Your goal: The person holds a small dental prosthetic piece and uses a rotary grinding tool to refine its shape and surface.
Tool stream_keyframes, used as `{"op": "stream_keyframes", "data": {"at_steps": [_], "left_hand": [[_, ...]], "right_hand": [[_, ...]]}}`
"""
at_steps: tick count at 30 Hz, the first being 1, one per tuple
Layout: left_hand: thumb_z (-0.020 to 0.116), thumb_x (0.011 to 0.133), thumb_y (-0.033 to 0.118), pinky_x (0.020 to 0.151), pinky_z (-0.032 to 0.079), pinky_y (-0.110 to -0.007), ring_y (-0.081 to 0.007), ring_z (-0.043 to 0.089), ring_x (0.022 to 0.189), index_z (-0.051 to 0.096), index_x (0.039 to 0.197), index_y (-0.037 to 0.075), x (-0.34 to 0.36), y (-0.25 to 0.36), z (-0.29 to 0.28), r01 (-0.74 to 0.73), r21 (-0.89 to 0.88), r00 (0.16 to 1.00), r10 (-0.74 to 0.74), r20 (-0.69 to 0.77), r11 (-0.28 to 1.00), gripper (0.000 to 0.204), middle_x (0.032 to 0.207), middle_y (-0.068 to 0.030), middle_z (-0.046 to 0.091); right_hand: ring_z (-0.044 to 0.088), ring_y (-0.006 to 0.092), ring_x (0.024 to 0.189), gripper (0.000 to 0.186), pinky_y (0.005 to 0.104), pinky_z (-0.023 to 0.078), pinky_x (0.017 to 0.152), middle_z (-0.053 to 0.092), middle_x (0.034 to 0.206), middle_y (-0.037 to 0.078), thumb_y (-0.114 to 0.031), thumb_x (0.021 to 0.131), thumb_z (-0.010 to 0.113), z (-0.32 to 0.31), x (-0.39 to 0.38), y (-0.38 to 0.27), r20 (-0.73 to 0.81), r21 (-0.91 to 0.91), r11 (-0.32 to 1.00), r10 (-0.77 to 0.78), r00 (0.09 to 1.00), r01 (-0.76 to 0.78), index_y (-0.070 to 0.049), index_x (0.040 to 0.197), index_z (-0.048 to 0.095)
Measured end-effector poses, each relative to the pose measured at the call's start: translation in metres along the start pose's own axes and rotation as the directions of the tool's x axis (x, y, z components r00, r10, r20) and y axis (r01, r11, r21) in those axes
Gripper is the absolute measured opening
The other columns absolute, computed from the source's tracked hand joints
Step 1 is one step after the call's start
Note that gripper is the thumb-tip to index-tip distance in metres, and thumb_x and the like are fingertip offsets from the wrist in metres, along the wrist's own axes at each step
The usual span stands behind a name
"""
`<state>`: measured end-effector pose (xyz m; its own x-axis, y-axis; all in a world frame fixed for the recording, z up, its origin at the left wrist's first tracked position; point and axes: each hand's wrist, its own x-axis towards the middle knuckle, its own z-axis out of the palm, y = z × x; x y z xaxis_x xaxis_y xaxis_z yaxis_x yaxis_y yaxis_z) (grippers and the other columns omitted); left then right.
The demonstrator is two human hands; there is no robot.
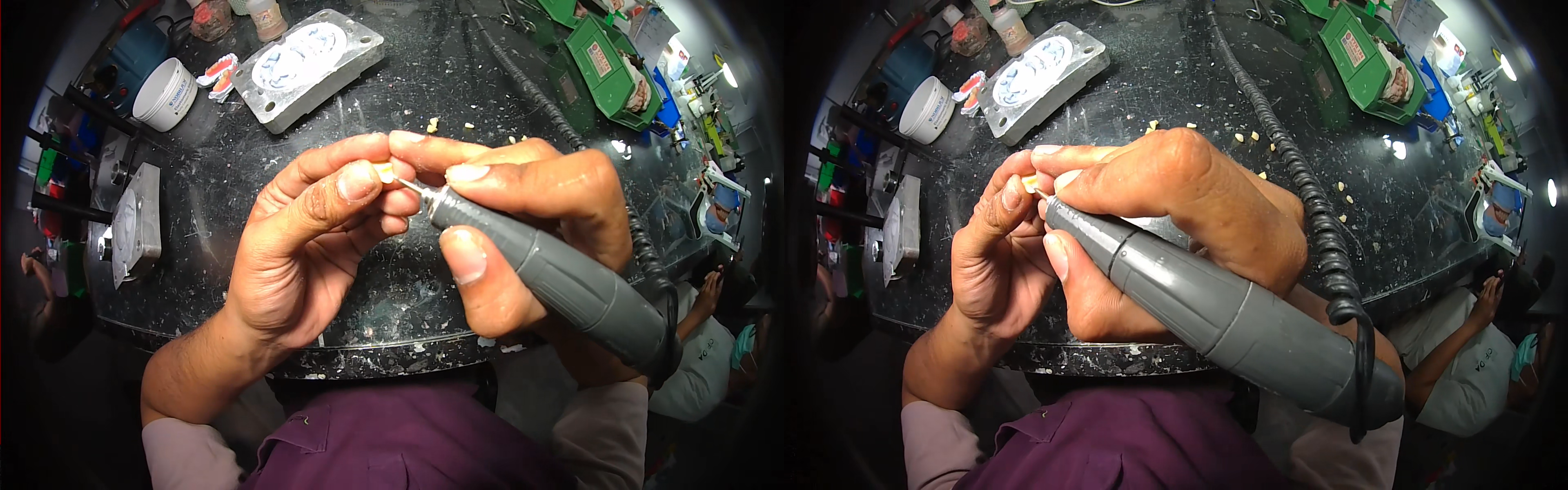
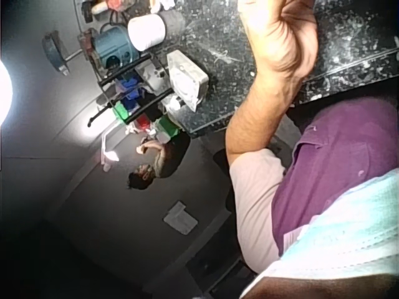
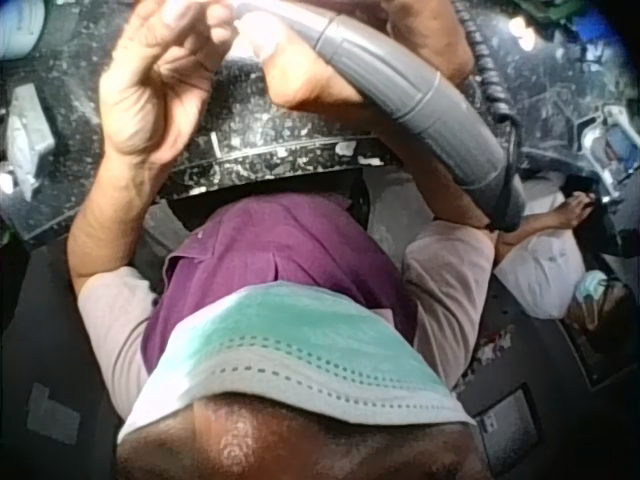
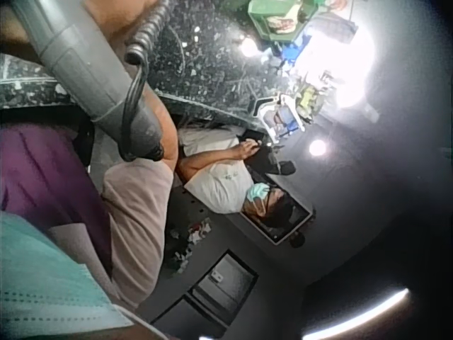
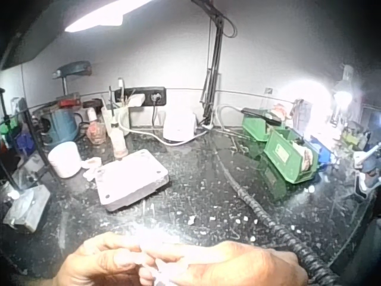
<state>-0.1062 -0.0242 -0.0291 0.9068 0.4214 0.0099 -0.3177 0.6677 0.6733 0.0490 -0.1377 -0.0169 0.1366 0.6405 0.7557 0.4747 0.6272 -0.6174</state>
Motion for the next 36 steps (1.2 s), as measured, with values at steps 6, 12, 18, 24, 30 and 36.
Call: {"op": "stream_keyframes", "data": {"at_steps": [6,12,18,24,30,36], "left_hand": [[0.058,0.093,0.012,0.099,0.046,-0.039,-0.0224,0.059,0.111,0.056,0.124,0.007,-0.002,-0.001,0.003,-0.009,0.030,0.999,0.011,-0.035,1.000,0.032,0.117,-0.0107,0.063],[0.058,0.092,0.011,0.099,0.046,-0.040,-0.0224,0.059,0.111,0.056,0.124,0.006,-0.003,0.000,0.002,-0.007,-0.003,0.999,0.007,-0.041,1.000,0.032,0.116,-0.0106,0.063],[0.058,0.093,0.013,0.099,0.046,-0.041,-0.0232,0.059,0.111,0.055,0.124,0.006,-0.001,0.000,0.002,0.009,0.011,0.998,-0.008,-0.056,1.000,0.032,0.116,-0.0121,0.063],[0.057,0.093,0.015,0.099,0.045,-0.040,-0.0240,0.059,0.111,0.054,0.124,0.005,-0.002,-0.001,0.002,0.001,0.056,0.997,0.003,-0.072,0.998,0.033,0.116,-0.0130,0.062],[0.057,0.093,0.014,0.099,0.046,-0.040,-0.0238,0.059,0.111,0.056,0.123,0.005,-0.002,-0.002,0.001,-0.006,0.037,0.998,0.008,-0.060,0.999,0.031,0.117,-0.0131,0.063],[0.058,0.092,0.012,0.099,0.046,-0.040,-0.0249,0.060,0.111,0.059,0.120,0.005,-0.001,-0.001,0.002,-0.011,0.076,0.996,0.018,-0.083,0.997,0.029,0.116,-0.0141,0.063]], "right_hand": [[0.066,0.0345,0.101,0.025,0.0416,0.055,0.088,0.061,0.092,0.020,0.002,0.086,0.061,0.001,0.002,-0.003,-0.004,0.006,1.000,0.010,1.000,-0.010,0.001,0.106,0.046],[0.067,0.0328,0.100,0.027,0.0390,0.057,0.085,0.062,0.095,0.021,0.004,0.084,0.062,0.000,0.003,0.004,0.035,-0.002,0.999,-0.048,0.998,0.048,0.002,0.106,0.047],[0.068,0.0277,0.095,0.029,0.0363,0.058,0.082,0.062,0.104,0.032,0.007,0.083,0.062,-0.002,0.001,0.009,0.046,-0.025,0.997,-0.069,0.997,0.070,0.002,0.107,0.047],[0.068,0.0292,0.095,0.029,0.0365,0.057,0.082,0.063,0.101,0.030,0.007,0.082,0.063,-0.002,0.002,0.012,0.050,0.001,0.996,-0.093,0.994,0.093,0.004,0.106,0.048],[0.068,0.0335,0.095,0.027,0.0374,0.057,0.082,0.063,0.088,0.021,0.007,0.079,0.064,0.001,0.002,0.005,-0.008,-0.082,0.995,-0.060,0.998,0.059,0.005,0.102,0.050],[0.069,0.0269,0.089,0.026,0.0343,0.058,0.079,0.064,0.095,0.026,0.007,0.080,0.063,0.002,0.000,0.002,-0.024,-0.064,0.998,-0.010,1.000,0.008,0.004,0.102,0.050]]}}
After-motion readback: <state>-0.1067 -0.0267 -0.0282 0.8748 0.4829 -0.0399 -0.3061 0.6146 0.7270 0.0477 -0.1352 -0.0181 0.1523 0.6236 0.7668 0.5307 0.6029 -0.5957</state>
